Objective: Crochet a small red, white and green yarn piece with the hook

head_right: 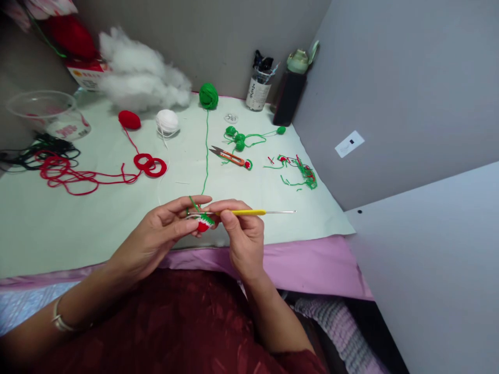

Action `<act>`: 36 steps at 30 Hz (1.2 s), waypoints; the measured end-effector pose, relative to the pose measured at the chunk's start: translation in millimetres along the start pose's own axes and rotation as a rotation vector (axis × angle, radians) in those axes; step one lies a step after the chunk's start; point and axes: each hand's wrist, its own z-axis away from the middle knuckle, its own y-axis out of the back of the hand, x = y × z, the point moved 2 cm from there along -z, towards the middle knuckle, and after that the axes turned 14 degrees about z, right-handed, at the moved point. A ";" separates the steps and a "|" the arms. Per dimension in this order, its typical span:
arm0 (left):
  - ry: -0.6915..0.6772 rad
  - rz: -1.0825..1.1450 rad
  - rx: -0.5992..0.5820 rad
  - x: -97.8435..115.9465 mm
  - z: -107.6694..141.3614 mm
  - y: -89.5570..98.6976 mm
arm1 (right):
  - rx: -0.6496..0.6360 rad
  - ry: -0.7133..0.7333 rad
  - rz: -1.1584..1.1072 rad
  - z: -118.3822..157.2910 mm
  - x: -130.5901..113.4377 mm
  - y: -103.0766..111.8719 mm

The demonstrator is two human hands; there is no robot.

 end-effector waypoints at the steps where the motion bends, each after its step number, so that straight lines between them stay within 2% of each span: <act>1: -0.007 -0.003 0.007 0.5 0.0 0.2 | 0.000 -0.001 0.001 -0.5 -1.0 -0.2; 9: 0.007 -0.003 -0.002 1.2 1.0 -0.7 | -0.065 -0.015 -0.109 -5.6 -7.4 -1.7; 14: -0.021 -0.034 0.007 1.2 3.5 0.0 | -0.056 0.052 0.034 -2.3 -10.5 3.5; 18: -0.083 -0.100 0.035 0.9 3.4 3.2 | -0.050 0.205 0.205 3.1 -18.3 6.8; 26: -0.168 -0.100 0.097 -1.1 2.9 1.1 | -0.036 0.648 0.689 15.2 -24.3 2.0; 28: -0.129 -0.017 0.087 -2.2 2.9 -0.6 | -0.014 0.699 0.872 19.3 -22.7 -0.8; 30: -0.006 0.112 0.055 -3.6 2.7 -1.6 | 0.037 0.719 0.967 22.3 -21.9 -2.5; 33: 0.138 0.254 0.035 -3.2 2.2 -0.5 | 0.094 0.629 0.762 20.9 -22.5 -1.7; 36: 0.106 0.260 0.022 -1.0 1.1 1.1 | 0.122 0.369 0.375 12.6 -20.4 0.0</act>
